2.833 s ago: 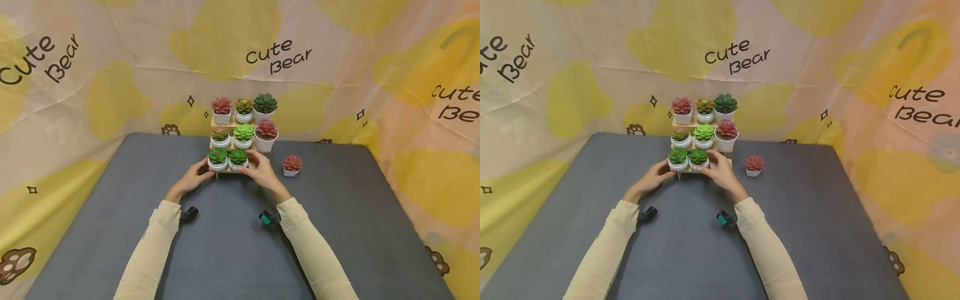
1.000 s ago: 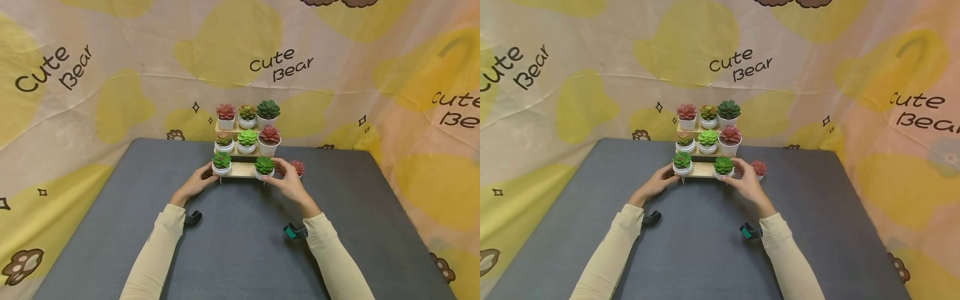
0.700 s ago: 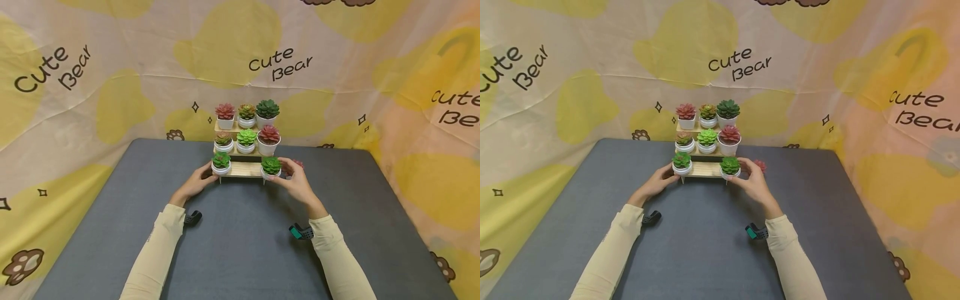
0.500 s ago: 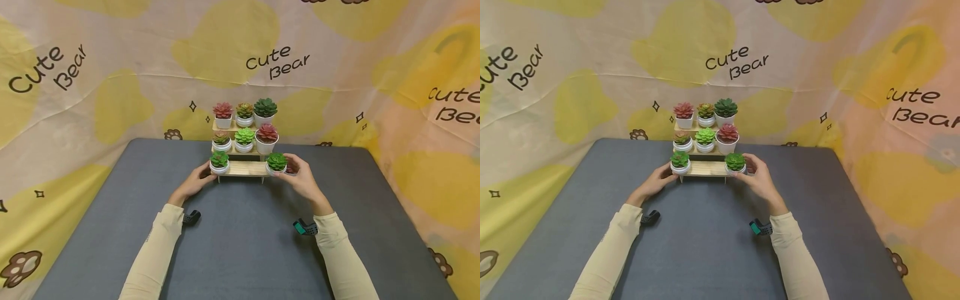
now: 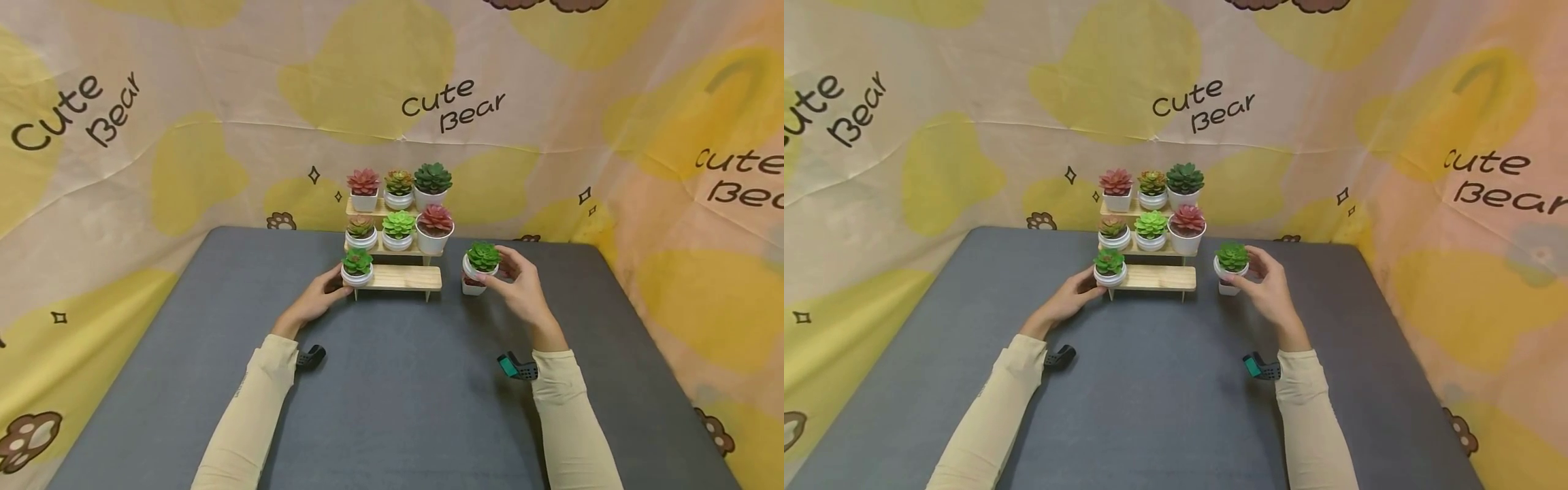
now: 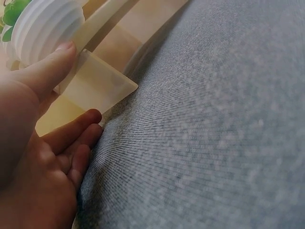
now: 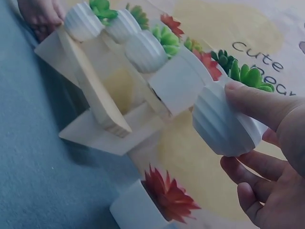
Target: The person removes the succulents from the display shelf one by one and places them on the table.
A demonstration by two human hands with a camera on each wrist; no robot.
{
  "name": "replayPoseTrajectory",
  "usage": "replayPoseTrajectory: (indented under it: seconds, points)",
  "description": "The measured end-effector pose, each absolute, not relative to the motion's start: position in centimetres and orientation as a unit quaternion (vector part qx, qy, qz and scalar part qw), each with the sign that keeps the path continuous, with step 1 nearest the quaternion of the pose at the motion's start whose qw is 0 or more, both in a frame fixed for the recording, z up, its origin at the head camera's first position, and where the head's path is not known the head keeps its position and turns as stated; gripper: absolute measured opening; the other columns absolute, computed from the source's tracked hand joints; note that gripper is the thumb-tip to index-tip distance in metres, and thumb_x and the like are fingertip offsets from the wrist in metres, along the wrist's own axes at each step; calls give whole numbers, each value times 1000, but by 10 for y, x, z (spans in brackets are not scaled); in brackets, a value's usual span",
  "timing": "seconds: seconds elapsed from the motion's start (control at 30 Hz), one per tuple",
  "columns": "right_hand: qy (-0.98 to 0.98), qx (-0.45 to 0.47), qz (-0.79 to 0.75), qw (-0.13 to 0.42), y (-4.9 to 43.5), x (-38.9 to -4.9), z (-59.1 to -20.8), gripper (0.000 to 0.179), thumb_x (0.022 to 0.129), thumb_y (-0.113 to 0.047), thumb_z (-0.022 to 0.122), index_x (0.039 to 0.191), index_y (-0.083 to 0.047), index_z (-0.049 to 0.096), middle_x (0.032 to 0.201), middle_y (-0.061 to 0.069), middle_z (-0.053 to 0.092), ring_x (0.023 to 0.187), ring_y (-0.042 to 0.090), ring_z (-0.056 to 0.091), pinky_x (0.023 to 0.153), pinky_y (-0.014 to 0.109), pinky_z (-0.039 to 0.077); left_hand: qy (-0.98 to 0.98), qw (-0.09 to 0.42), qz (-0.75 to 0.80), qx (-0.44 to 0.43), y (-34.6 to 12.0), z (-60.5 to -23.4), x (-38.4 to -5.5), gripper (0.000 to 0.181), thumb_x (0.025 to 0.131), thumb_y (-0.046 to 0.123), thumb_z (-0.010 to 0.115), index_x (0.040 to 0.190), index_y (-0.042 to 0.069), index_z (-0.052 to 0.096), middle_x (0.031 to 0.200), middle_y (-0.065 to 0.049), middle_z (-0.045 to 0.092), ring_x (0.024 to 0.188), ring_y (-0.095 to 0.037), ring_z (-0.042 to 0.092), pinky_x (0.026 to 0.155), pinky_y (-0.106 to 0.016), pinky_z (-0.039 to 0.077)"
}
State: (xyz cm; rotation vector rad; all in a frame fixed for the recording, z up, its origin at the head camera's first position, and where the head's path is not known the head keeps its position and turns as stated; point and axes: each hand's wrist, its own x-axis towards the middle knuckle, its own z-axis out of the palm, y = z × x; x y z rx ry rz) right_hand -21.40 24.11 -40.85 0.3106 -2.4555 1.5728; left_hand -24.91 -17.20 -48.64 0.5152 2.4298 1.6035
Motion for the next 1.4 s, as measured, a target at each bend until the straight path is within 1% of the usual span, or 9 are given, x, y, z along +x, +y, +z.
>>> replayPoseTrajectory:
  seconds: [0.13, 0.23, 0.4, 0.47, 0.7, 0.87, 0.97, 1.2, 1.4]
  points:
    - [-830, 97, 538, 110, 249, -216, -409, 59, 91, -2, 73, 144, 5, 49, 133, 27, 59, 102, -11, 55, 86, 8, 44, 816, 89, 544, 174, -172, -487, -250, 68, 103, 18, 61, 161, 13, 28, 151, -22, 50, 136, -39, 51, 113, -55, 40]
    - [-830, 90, 537, 117, 256, -218, -410, 59, 91, -2, 73, 144, 4, 49, 131, 23, 60, 101, -10, 55, 86, 8, 44, 812, 89, 551, 170, -172, -487, -251, 68, 102, 16, 62, 161, 14, 28, 151, -21, 50, 137, -39, 50, 113, -55, 39]
    - [-830, 70, 538, 131, 265, -220, -410, 59, 91, 0, 73, 144, 3, 50, 122, 3, 60, 100, -8, 55, 86, 9, 45, 809, 88, 556, 172, -173, -487, -253, 68, 102, 15, 61, 161, 12, 27, 153, -23, 48, 139, -41, 48, 114, -59, 37]
    - [-830, 63, 537, 135, 268, -221, -410, 58, 91, 1, 72, 144, 4, 50, 120, -1, 58, 99, -8, 55, 85, 9, 45, 807, 86, 559, 171, -174, -487, -253, 69, 102, 14, 61, 161, 11, 27, 153, -24, 48, 138, -42, 47, 114, -59, 36]
    - [-832, 46, 535, 137, 276, -222, -415, 58, 92, 1, 71, 146, 4, 48, 131, 18, 58, 100, -9, 55, 86, 6, 45, 815, 81, 549, 165, -175, -490, -253, 68, 101, 16, 63, 161, 14, 29, 150, -22, 52, 136, -39, 51, 113, -56, 39]
    - [-833, 40, 533, 143, 285, -223, -420, 59, 90, -2, 74, 144, 3, 50, 129, 16, 59, 99, -7, 56, 85, 5, 46, 814, 79, 551, 165, -175, -493, -251, 68, 102, 17, 63, 161, 14, 29, 149, -22, 52, 136, -39, 51, 113, -56, 39]
    - [-835, 37, 530, 144, 288, -224, -423, 60, 90, -2, 75, 144, 4, 50, 130, 20, 59, 99, -7, 56, 84, 5, 46, 815, 80, 550, 166, -174, -493, -250, 68, 102, 15, 62, 161, 12, 28, 149, -24, 52, 135, -40, 51, 113, -56, 39]
    - [-835, 17, 537, 124, 294, -226, -431, 62, 91, -5, 74, 146, 5, 47, 138, 28, 57, 99, -9, 54, 87, 4, 44, 823, 83, 534, 175, -169, -465, -237, 66, 102, 8, 59, 159, 0, 28, 145, -30, 52, 132, -45, 52, 111, -56, 41]
    - [-848, -3, 518, 108, 299, -226, -441, 65, 93, -10, 74, 148, 5, 43, 142, 29, 54, 103, -5, 52, 87, 3, 42, 817, 80, 542, 178, -169, -481, -247, 67, 102, 11, 61, 160, 5, 29, 147, -27, 52, 134, -43, 51, 112, -57, 40]
